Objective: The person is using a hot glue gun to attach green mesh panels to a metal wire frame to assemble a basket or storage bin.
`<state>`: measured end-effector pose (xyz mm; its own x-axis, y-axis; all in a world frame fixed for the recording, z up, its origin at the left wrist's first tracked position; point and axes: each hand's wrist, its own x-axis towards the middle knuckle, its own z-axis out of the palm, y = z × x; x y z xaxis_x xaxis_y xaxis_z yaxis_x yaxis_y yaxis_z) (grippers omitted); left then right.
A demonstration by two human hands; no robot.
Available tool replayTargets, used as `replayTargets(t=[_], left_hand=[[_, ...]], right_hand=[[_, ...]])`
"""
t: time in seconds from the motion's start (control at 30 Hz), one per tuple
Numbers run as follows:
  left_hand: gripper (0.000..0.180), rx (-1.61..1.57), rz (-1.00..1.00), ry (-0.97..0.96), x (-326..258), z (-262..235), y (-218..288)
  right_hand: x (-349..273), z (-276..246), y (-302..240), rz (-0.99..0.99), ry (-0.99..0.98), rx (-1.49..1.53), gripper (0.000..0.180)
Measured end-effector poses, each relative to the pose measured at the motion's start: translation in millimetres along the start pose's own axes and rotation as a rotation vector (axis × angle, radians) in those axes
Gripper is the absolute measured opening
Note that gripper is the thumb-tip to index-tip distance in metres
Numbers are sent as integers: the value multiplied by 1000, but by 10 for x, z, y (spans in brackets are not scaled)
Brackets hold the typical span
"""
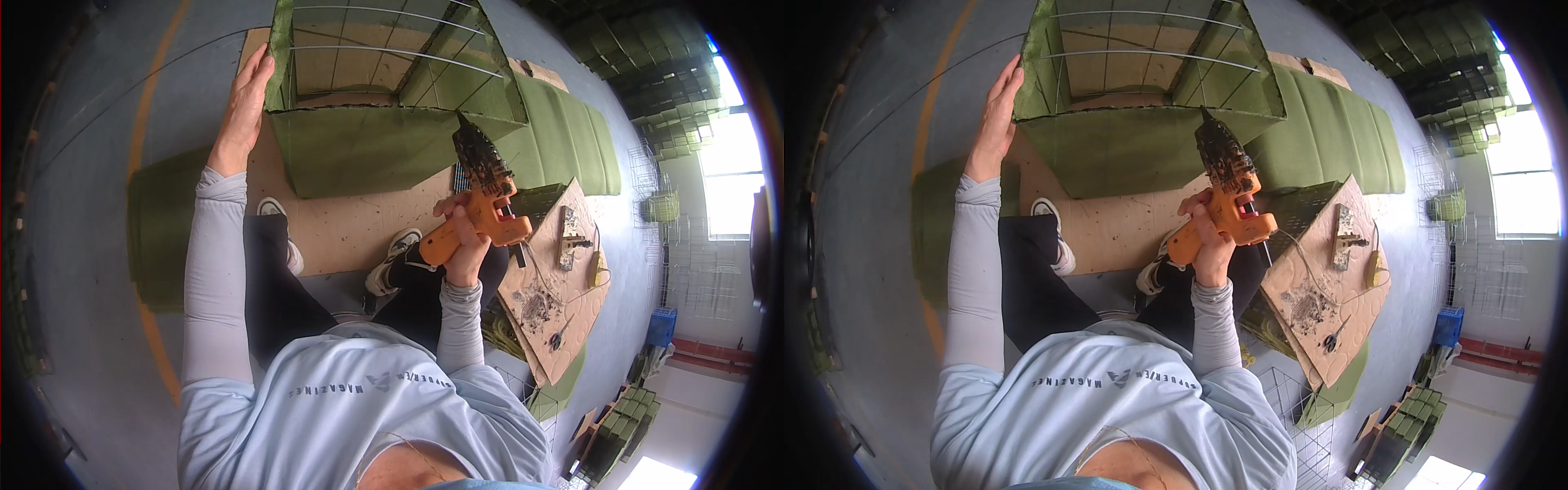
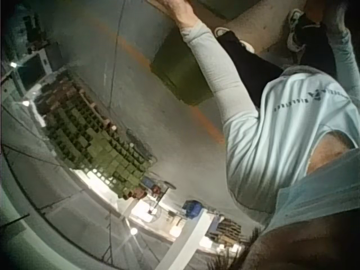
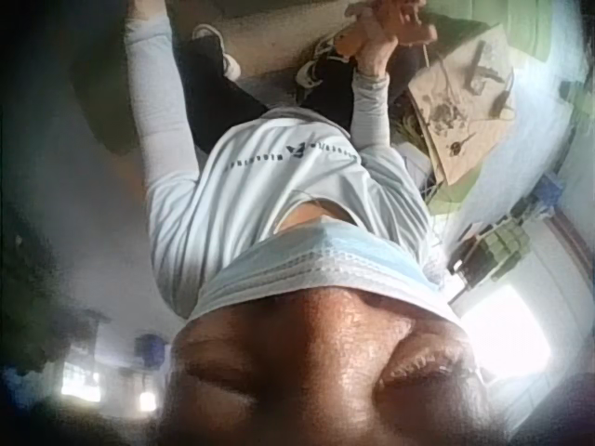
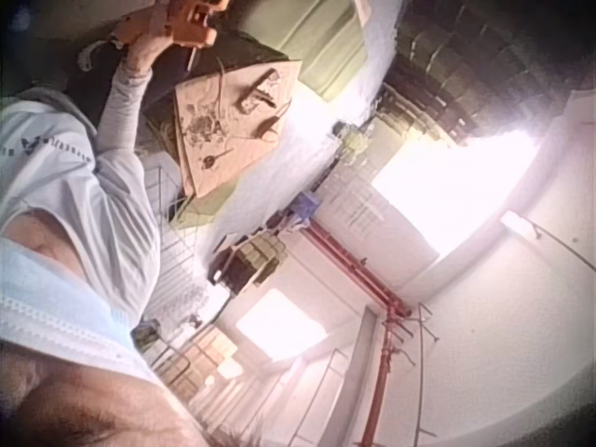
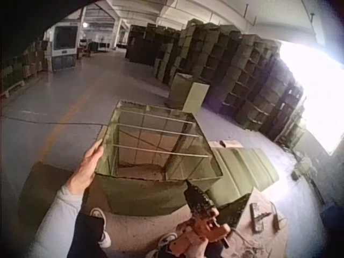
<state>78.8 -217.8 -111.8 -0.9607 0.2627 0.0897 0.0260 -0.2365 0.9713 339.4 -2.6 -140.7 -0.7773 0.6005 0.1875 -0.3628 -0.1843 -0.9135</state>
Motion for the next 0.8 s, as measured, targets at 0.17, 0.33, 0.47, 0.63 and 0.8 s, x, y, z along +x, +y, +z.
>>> replayTargets(t=[0.17, 0.33, 0.47, 0.63, 0.8], left_hand=[[64, 0, 1, 9, 13, -15, -10], [62, -1, 4, 14, -5, 1, 11], [61, 6, 8, 16, -19, 20, 34], [61, 17, 15, 15, -23, 25, 40], [61, 7, 6, 27, -14, 21, 29]], right_hand=[[7, -35, 10, -9, 47, -15, 22], [6, -24, 7, -13, 53, 17, 22], [-35, 49, 18, 32, 17, 50, 18], [-83, 138, 61, 71, -29, 16, 20], [-116, 207, 82, 93, -77, -30, 22]])
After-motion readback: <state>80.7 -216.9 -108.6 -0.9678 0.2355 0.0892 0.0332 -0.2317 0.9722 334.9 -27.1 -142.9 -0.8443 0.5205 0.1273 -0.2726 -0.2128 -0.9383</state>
